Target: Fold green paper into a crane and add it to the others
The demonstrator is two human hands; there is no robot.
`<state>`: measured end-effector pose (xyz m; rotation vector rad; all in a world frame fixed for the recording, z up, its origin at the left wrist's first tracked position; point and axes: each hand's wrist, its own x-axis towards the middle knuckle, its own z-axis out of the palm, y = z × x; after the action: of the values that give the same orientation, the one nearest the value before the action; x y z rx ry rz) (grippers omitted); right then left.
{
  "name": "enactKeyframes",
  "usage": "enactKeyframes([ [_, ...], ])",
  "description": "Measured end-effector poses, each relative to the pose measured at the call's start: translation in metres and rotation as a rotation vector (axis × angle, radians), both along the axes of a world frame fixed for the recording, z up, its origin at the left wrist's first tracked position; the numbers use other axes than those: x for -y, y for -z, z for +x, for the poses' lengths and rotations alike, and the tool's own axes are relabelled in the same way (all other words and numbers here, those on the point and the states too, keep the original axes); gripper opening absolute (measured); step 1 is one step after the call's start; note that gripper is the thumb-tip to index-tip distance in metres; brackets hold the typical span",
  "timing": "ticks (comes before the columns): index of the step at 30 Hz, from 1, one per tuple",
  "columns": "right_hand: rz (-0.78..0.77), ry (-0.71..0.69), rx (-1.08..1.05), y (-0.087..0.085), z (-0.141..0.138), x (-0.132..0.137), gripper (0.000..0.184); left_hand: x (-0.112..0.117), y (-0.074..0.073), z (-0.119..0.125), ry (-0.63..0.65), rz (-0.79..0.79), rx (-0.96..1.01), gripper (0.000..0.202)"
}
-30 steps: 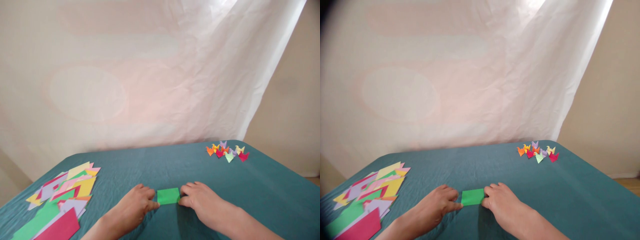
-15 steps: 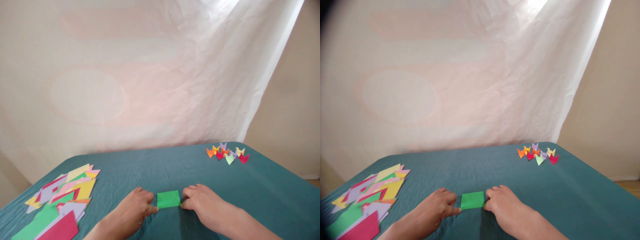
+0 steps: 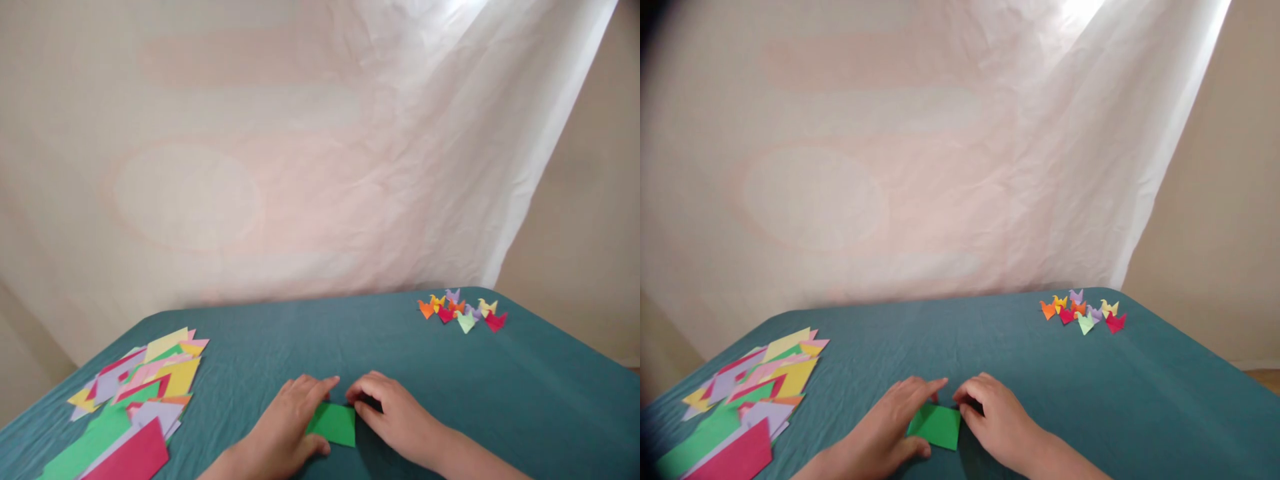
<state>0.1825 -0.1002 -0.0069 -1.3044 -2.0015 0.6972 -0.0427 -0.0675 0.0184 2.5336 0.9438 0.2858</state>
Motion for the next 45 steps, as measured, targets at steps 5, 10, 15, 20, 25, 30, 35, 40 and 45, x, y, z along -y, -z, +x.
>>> enactKeyframes([
  [5, -0.040, -0.063, -0.150, -0.002, -0.004, 0.005, 0.026, 0.000, 0.005, -0.002, 0.067, 0.089, -0.040, 0.072],
  [10, -0.153, -0.156, -0.312, -0.004, -0.004, 0.004, 0.030, 0.000, 0.009, 0.002, 0.124, 0.214, -0.035, 0.071],
  [15, -0.106, -0.139, -0.252, -0.001, -0.007, 0.005, 0.028, -0.002, 0.004, 0.003, 0.178, 0.327, -0.031, 0.031],
  [20, -0.004, -0.059, -0.228, 0.003, -0.008, 0.003, 0.024, -0.001, -0.002, 0.002, 0.255, 0.360, 0.109, 0.027],
  [25, -0.039, -0.028, -0.329, 0.007, -0.007, -0.003, 0.031, -0.001, 0.001, 0.005, 0.268, 0.398, 0.150, 0.025],
  [30, 0.007, 0.035, -0.180, 0.011, -0.002, -0.005, 0.033, -0.005, 0.004, 0.003, 0.235, 0.348, 0.028, 0.030],
  [35, 0.081, -0.026, -0.010, 0.013, 0.002, 0.000, 0.033, -0.008, 0.010, 0.000, 0.196, 0.268, 0.026, 0.036],
  [40, 0.135, -0.081, 0.178, 0.001, 0.000, 0.009, 0.027, -0.003, 0.005, 0.000, 0.204, 0.276, 0.041, 0.039],
  [45, 0.143, -0.131, 0.346, -0.012, -0.005, 0.022, 0.030, -0.002, 0.008, 0.000, 0.158, 0.254, 0.017, 0.042],
])
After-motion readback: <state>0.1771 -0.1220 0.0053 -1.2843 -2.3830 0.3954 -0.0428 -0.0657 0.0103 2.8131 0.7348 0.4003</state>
